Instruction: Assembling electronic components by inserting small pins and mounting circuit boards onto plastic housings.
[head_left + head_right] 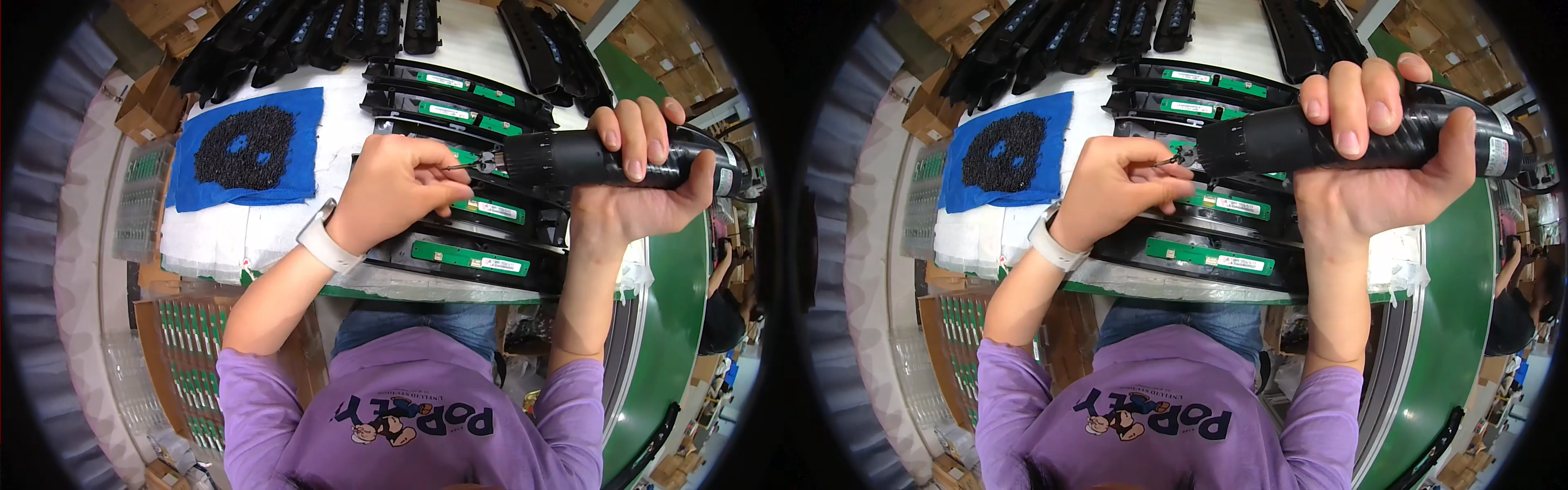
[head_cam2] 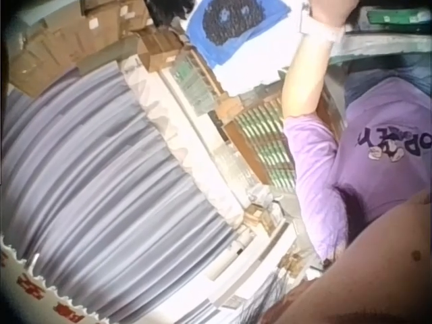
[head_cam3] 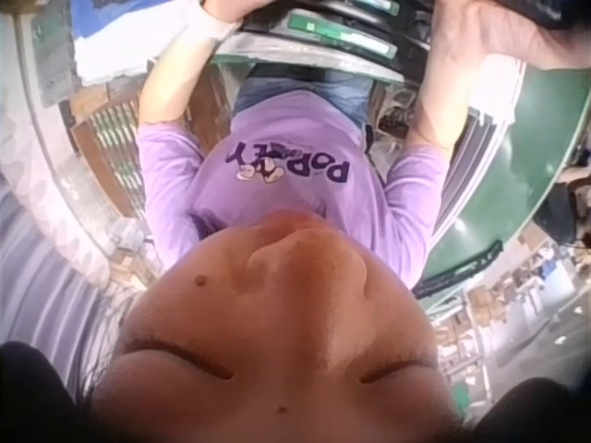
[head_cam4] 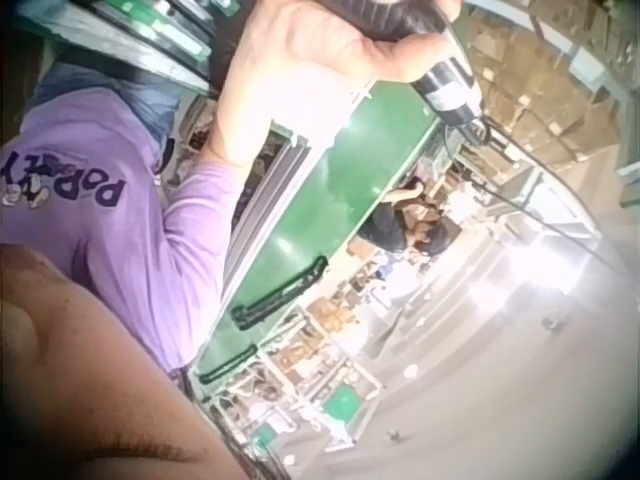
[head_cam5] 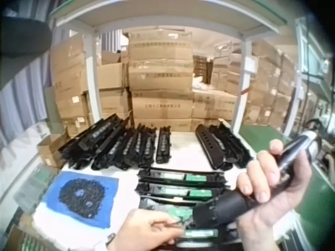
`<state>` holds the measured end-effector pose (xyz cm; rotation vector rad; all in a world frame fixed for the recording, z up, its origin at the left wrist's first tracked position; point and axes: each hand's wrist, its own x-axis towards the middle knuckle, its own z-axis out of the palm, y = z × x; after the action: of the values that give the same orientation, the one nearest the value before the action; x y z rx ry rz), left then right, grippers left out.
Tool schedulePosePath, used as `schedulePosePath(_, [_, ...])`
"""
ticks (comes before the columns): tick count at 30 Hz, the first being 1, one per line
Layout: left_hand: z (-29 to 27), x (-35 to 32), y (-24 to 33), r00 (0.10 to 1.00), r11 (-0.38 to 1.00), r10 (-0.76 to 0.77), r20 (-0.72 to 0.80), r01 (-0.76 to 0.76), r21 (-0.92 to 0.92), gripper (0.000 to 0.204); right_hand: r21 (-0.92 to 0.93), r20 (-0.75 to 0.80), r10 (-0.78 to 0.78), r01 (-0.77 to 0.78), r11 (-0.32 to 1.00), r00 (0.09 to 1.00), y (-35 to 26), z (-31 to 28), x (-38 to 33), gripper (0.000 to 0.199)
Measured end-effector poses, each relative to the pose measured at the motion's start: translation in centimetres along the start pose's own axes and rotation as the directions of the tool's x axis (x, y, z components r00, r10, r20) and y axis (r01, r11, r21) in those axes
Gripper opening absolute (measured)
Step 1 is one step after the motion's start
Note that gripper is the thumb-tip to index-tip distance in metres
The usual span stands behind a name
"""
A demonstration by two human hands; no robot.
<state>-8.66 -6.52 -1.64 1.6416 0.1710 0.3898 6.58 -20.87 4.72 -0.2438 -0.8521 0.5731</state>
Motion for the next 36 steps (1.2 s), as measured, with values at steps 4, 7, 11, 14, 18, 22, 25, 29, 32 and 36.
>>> schedulePosePath(4, [-0.7, 0.4, -0.4, 0.947, 0.878, 0.286, -0.145, -0.198, 0.436, 0.007, -0.080, 0.087, 0.130, -0.123, 0.989, 0.988, -0.4, 0.2, 1.1, 0.040])
schedulePosePath(7, [-1.4, 0.6, -0.3, 0.929, 0.886, 0.318, -0.188, -0.220, 0.409, 0.008, -0.304, 0.076, 0.213, -0.181, 0.935, 0.974, 0.9, 0.5, 1.1, 0.035])
schedulePosePath(11, [-1.5, 0.7, -0.4, 0.918, 0.874, 0.342, -0.201, -0.233, 0.426, 0.008, -0.469, 0.087, 0.267, -0.197, 0.861, 0.960, 3.0, 0.2, 0.6, 0.036])
schedulePosePath(14, [-1.5, 0.6, -0.5, 0.923, 0.858, 0.353, -0.154, -0.253, 0.447, 0.010, -0.486, 0.085, 0.267, -0.194, 0.852, 0.960, 4.0, -0.1, 0.5, 0.035])
schedulePosePath(18, [-1.7, 0.7, -0.6, 0.931, 0.855, 0.347, -0.109, -0.267, 0.444, 0.013, -0.487, 0.134, 0.305, -0.205, 0.849, 0.943, 4.6, -0.5, 0.5, 0.034])
schedulePosePath(22, [-1.7, 0.6, -0.4, 0.938, 0.854, 0.330, -0.105, -0.249, 0.457, 0.013, -0.549, 0.080, 0.298, -0.207, 0.810, 0.951, 4.8, -0.2, 0.7, 0.033])
schedulePosePath(25, [-1.5, 0.6, -0.4, 0.951, 0.881, 0.283, -0.128, -0.205, 0.426, 0.013, -0.555, 0.068, 0.306, -0.219, 0.803, 0.950, 4.8, -0.1, 0.7, 0.033])
schedulePosePath(29, [-1.3, 0.6, -0.5, 0.948, 0.892, 0.279, -0.151, -0.198, 0.407, 0.012, -0.535, 0.074, 0.319, -0.232, 0.812, 0.945, 4.9, -0.2, 0.8, 0.033])
schedulePosePath(32, [-1.3, 0.6, -0.5, 0.952, 0.899, 0.269, -0.148, -0.193, 0.393, 0.012, -0.536, 0.095, 0.319, -0.222, 0.815, 0.943, 5.0, -0.4, 0.8, 0.033])
schedulePosePath(36, [-1.2, 0.6, -0.4, 0.973, 0.936, 0.186, -0.136, -0.133, 0.327, 0.014, -0.551, 0.094, 0.329, -0.226, 0.803, 0.940, 5.1, -0.2, 0.8, 0.031])
